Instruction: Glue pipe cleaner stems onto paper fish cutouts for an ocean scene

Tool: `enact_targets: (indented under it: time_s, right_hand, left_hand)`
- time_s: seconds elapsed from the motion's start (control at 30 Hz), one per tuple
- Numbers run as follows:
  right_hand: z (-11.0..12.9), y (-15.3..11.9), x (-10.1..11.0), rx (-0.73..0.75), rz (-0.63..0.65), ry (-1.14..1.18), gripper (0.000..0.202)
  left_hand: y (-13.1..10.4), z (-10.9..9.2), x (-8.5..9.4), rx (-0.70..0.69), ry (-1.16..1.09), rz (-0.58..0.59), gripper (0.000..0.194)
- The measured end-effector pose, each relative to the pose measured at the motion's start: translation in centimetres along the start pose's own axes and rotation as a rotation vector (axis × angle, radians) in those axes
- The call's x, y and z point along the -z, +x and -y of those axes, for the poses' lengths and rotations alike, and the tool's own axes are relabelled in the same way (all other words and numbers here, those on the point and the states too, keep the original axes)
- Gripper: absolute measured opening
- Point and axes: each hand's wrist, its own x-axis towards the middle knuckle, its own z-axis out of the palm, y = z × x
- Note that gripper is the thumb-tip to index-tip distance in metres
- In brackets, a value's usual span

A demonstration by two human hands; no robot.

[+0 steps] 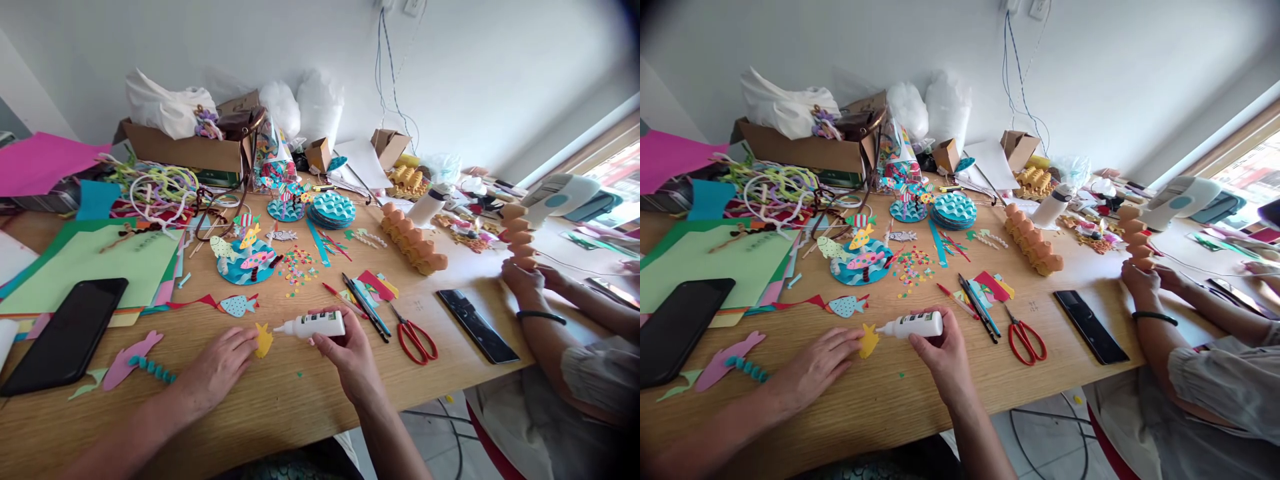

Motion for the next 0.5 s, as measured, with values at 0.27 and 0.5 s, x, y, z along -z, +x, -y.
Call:
enact_targets:
  time_s: [0.27,0.5]
  right_hand:
    - [-0.2,-0.3,-1.2,0.182,0.096,-0.298,0.027]
    - [-0.4,-0.2,-2.3,0.233,0.133,-0.584,0.027]
  left_hand:
    - [-0.4,-1.3,-0.2,0.032,0.074,-0.014,0.031]
    - [-1.1,-1.2,-1.2,0.029,0.116,-0.042,0.028]
